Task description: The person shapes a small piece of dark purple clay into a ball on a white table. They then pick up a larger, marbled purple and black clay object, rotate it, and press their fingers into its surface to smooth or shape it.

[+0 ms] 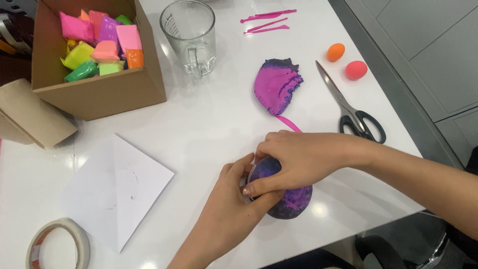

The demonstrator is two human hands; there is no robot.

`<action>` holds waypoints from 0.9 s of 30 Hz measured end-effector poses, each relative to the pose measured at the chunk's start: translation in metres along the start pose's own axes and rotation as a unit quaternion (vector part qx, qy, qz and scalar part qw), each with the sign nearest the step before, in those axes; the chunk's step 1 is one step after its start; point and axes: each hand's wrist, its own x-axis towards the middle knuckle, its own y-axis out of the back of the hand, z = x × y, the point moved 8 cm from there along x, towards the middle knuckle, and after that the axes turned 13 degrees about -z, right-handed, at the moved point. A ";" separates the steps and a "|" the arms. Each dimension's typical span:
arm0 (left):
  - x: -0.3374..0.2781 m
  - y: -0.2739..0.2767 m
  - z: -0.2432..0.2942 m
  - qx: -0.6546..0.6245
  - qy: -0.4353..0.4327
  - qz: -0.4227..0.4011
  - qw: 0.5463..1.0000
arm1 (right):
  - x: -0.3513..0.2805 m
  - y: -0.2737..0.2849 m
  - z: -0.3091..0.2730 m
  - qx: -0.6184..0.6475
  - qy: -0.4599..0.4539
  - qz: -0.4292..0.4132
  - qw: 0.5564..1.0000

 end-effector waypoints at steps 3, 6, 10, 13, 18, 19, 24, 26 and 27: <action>0.000 0.000 0.003 -0.004 -0.005 -0.006 1.000 | 0.000 0.001 -0.004 -0.021 -0.017 -0.017 0.999; 0.005 0.000 0.002 -0.004 -0.032 0.000 0.999 | 0.006 0.003 -0.004 -0.037 -0.006 -0.014 0.999; 0.001 0.001 -0.002 -0.018 0.004 -0.010 1.000 | 0.001 0.006 -0.011 -0.044 -0.010 -0.032 0.998; 0.005 0.002 -0.007 -0.016 -0.016 -0.013 1.000 | -0.004 0.007 -0.013 -0.031 -0.042 -0.056 0.997; 0.007 0.006 -0.006 0.029 -0.046 -0.009 0.998 | 0.002 0.007 -0.022 -0.089 -0.007 -0.068 0.994; 0.006 0.005 -0.005 0.062 -0.056 -0.013 0.996 | 0.004 0.006 -0.024 -0.104 0.009 -0.066 0.992; -0.005 0.008 0.011 0.075 -0.040 -0.044 0.995 | 0.000 0.005 -0.029 -0.114 -0.003 -0.088 0.990; -0.010 0.010 0.015 0.064 -0.026 -0.055 0.996 | -0.002 0.005 -0.038 -0.108 0.027 -0.085 0.990; -0.012 0.009 0.016 0.063 -0.022 -0.068 0.995 | -0.002 0.005 -0.035 -0.097 0.003 -0.088 0.991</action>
